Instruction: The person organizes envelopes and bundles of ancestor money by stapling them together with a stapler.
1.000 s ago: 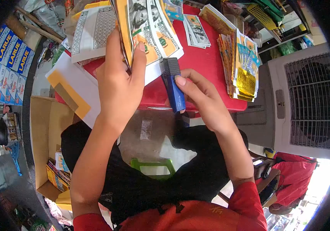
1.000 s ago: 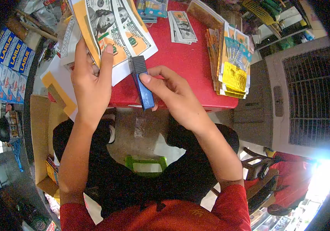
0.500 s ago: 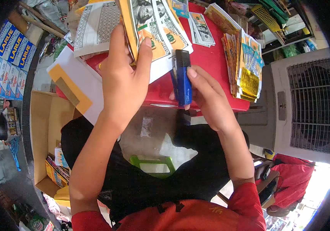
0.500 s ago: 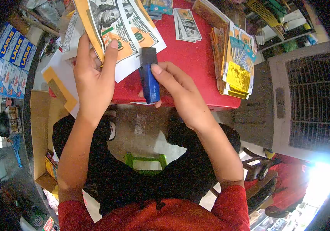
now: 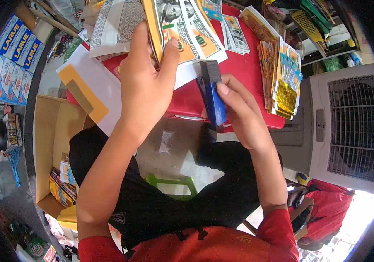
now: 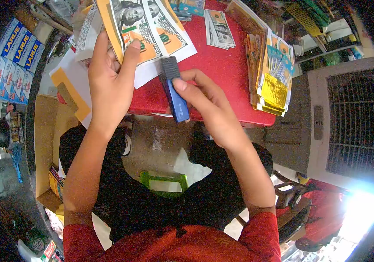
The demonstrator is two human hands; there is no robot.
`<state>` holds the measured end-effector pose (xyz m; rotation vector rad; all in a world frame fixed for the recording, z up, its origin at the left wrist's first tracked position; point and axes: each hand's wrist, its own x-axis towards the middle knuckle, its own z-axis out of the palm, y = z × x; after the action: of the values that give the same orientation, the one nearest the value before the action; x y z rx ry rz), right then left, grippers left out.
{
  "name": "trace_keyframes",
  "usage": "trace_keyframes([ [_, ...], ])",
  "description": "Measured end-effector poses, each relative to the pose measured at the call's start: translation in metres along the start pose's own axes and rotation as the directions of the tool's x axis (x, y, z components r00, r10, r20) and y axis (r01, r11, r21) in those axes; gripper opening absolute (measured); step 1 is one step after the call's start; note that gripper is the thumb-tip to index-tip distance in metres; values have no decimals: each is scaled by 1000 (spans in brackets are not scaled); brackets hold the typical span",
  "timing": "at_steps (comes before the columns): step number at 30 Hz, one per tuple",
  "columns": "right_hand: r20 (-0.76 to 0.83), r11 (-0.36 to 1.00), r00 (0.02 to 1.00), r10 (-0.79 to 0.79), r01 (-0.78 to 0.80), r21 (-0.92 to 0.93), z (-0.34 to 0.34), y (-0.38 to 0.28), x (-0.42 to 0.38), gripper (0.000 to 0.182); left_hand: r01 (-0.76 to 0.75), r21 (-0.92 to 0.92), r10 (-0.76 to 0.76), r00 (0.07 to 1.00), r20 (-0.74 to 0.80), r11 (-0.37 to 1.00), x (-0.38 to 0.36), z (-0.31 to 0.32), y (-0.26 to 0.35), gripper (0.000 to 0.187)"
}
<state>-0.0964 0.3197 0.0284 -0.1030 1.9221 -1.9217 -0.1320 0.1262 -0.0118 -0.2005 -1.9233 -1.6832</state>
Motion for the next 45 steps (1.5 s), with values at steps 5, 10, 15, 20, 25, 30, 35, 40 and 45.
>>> trace_keyframes([
  [5,14,999,999,-37,37,10,4,-1,-1,31,-70,-41,70,998,-8,997,-1,4,-2,31],
  [10,-42,999,999,-20,19,-37,2,-1,2,36,-68,-24,69,997,31,997,-2,3,2,32],
  [15,-60,998,997,-37,34,-45,2,-1,2,40,-99,36,99,995,26,994,-3,3,4,32],
  [20,-67,997,997,-40,44,62,-6,10,6,40,-34,-11,34,998,50,999,-5,4,3,36],
  [25,-137,978,990,32,-3,207,-4,9,7,44,54,-24,-51,993,108,998,-9,4,16,32],
  [30,-139,988,990,8,14,156,-3,8,7,39,113,-128,-99,989,109,985,-9,5,17,33],
  [35,-121,994,991,-56,66,87,-3,10,7,38,38,-231,-18,996,91,972,-8,6,13,28],
  [40,-148,985,989,-5,30,172,-2,8,7,39,65,-289,-44,996,78,955,-4,5,15,28],
  [45,-63,952,998,21,-1,305,-8,13,8,43,83,-287,-68,996,62,954,-3,6,18,27],
])
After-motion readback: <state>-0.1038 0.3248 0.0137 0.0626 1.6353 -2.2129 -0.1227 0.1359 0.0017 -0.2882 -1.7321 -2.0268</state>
